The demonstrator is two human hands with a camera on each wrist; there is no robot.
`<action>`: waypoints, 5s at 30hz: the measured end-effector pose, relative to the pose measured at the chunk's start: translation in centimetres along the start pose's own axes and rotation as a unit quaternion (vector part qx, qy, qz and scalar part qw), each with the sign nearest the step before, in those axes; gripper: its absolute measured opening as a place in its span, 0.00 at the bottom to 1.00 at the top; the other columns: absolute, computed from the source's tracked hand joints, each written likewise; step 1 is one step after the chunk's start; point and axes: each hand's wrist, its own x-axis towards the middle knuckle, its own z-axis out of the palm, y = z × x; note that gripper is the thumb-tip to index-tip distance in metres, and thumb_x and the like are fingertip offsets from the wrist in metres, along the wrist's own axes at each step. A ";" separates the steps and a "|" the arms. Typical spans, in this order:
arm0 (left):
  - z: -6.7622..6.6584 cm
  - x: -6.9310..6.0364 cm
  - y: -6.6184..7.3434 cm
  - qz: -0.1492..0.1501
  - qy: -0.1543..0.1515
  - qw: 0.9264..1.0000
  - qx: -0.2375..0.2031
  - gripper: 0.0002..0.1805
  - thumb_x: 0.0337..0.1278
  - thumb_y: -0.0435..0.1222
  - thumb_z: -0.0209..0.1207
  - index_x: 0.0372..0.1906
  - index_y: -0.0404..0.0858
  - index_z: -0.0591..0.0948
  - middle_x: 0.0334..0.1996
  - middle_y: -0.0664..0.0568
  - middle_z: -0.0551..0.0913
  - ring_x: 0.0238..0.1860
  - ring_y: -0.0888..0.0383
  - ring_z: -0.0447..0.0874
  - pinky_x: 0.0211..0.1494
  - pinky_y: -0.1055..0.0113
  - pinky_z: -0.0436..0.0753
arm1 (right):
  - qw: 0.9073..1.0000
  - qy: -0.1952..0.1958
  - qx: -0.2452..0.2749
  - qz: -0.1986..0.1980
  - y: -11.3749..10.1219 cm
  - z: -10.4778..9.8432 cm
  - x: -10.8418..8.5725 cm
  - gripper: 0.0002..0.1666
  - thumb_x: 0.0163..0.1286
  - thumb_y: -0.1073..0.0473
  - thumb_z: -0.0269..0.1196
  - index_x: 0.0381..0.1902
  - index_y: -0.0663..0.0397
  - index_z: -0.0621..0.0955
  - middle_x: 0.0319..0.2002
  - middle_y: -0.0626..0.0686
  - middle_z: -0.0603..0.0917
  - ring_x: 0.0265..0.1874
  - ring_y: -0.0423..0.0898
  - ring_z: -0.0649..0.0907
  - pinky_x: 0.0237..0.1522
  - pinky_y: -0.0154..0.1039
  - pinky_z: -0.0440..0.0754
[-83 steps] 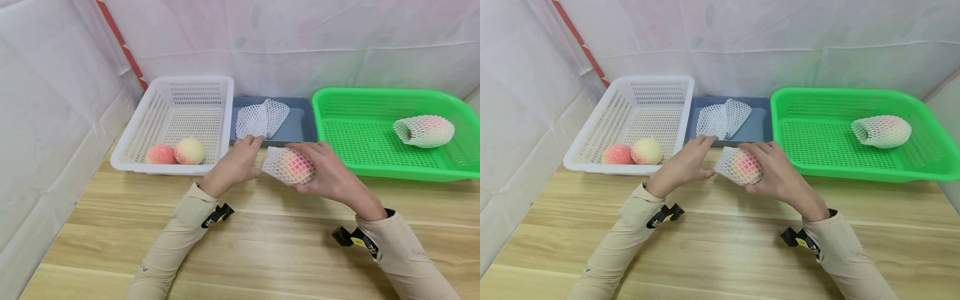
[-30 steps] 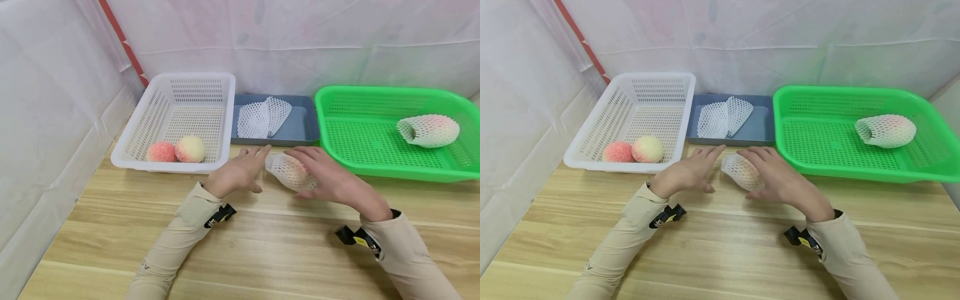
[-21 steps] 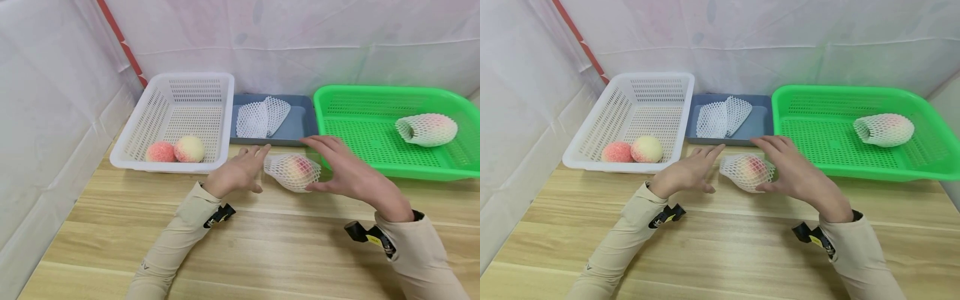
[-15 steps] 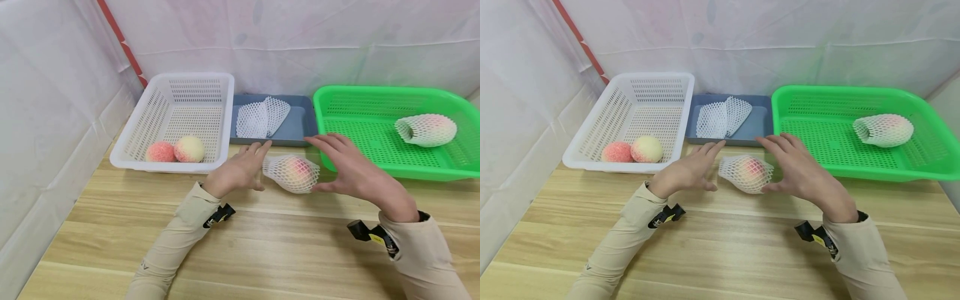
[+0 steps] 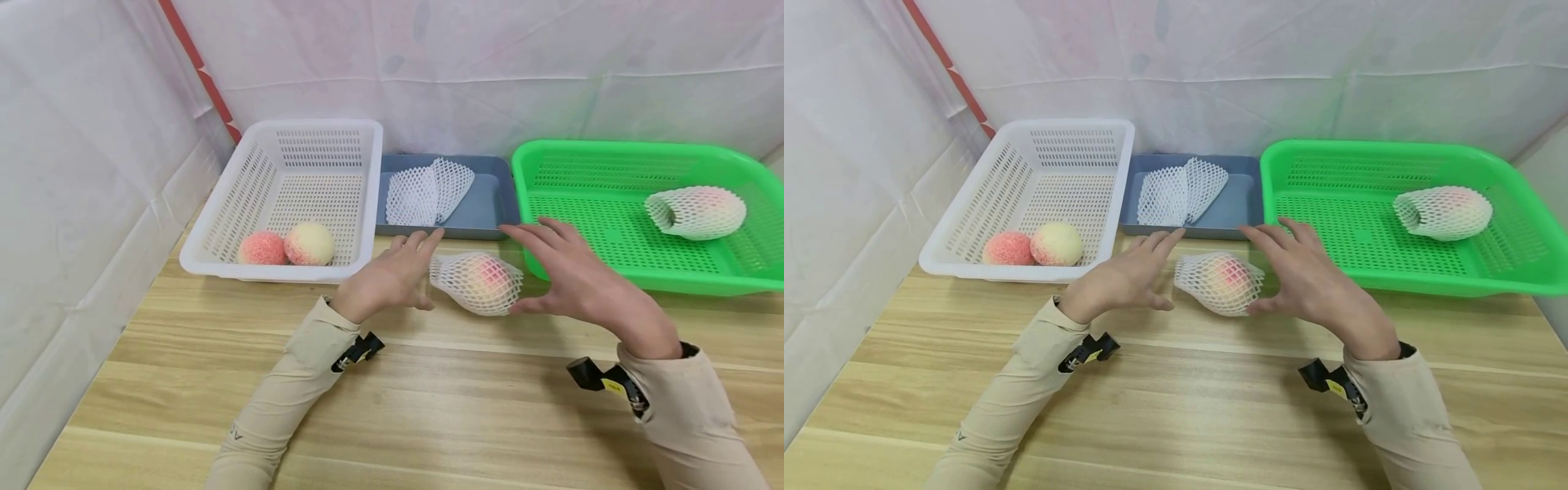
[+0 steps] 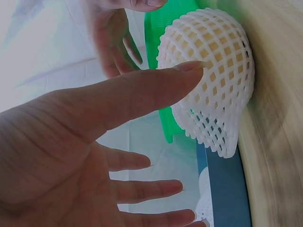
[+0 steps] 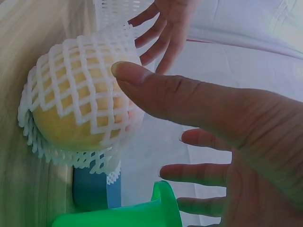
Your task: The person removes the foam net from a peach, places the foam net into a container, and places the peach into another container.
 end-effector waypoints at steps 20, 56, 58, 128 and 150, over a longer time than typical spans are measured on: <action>-0.4 -0.2 -0.3 0.005 0.014 1.000 -0.003 0.65 0.41 0.48 0.74 0.77 0.40 0.41 0.74 0.42 0.50 0.72 0.40 0.52 0.72 0.53 0.60 | 1.000 -0.016 -0.008 0.025 1.6 -0.4 -0.4 0.70 0.35 0.46 0.82 0.74 0.54 0.57 0.69 0.67 0.60 0.69 0.72 0.51 0.66 0.69 0.45; -1.0 -0.5 -0.9 0.010 0.042 0.999 -0.014 0.65 0.39 0.51 0.74 0.77 0.40 0.44 0.74 0.41 0.51 0.74 0.42 0.47 0.75 0.53 0.50 | 0.999 -0.025 -0.013 0.023 1.9 -0.9 -0.4 0.72 0.37 0.47 0.81 0.75 0.55 0.54 0.70 0.67 0.57 0.69 0.72 0.50 0.65 0.71 0.47; -1.2 -0.6 -1.0 0.009 0.042 0.999 -0.024 0.64 0.40 0.51 0.74 0.77 0.41 0.44 0.74 0.42 0.51 0.74 0.43 0.46 0.75 0.52 0.50 | 1.000 -0.015 -0.010 0.019 1.7 -0.6 -0.4 0.71 0.37 0.48 0.82 0.74 0.54 0.55 0.71 0.67 0.54 0.70 0.71 0.45 0.65 0.72 0.45; -6.2 -6.1 -2.5 0.181 0.411 0.853 -0.265 0.04 0.57 0.27 0.58 0.36 0.33 0.82 0.32 0.51 0.82 0.34 0.63 0.79 0.39 0.69 0.82 | 0.931 0.258 0.241 -0.094 -5.3 -2.4 4.3 0.62 0.27 0.70 0.80 0.66 0.56 0.68 0.57 0.52 0.76 0.50 0.41 0.76 0.46 0.28 0.75; -7.5 -5.4 -0.2 0.295 0.461 0.810 -0.209 0.06 0.58 0.28 0.58 0.35 0.31 0.84 0.34 0.50 0.83 0.36 0.62 0.79 0.40 0.70 0.81 | 0.838 0.275 0.445 -0.155 -6.3 -5.2 4.1 0.53 0.31 0.84 0.70 0.63 0.66 0.71 0.57 0.67 0.73 0.52 0.57 0.74 0.52 0.35 0.77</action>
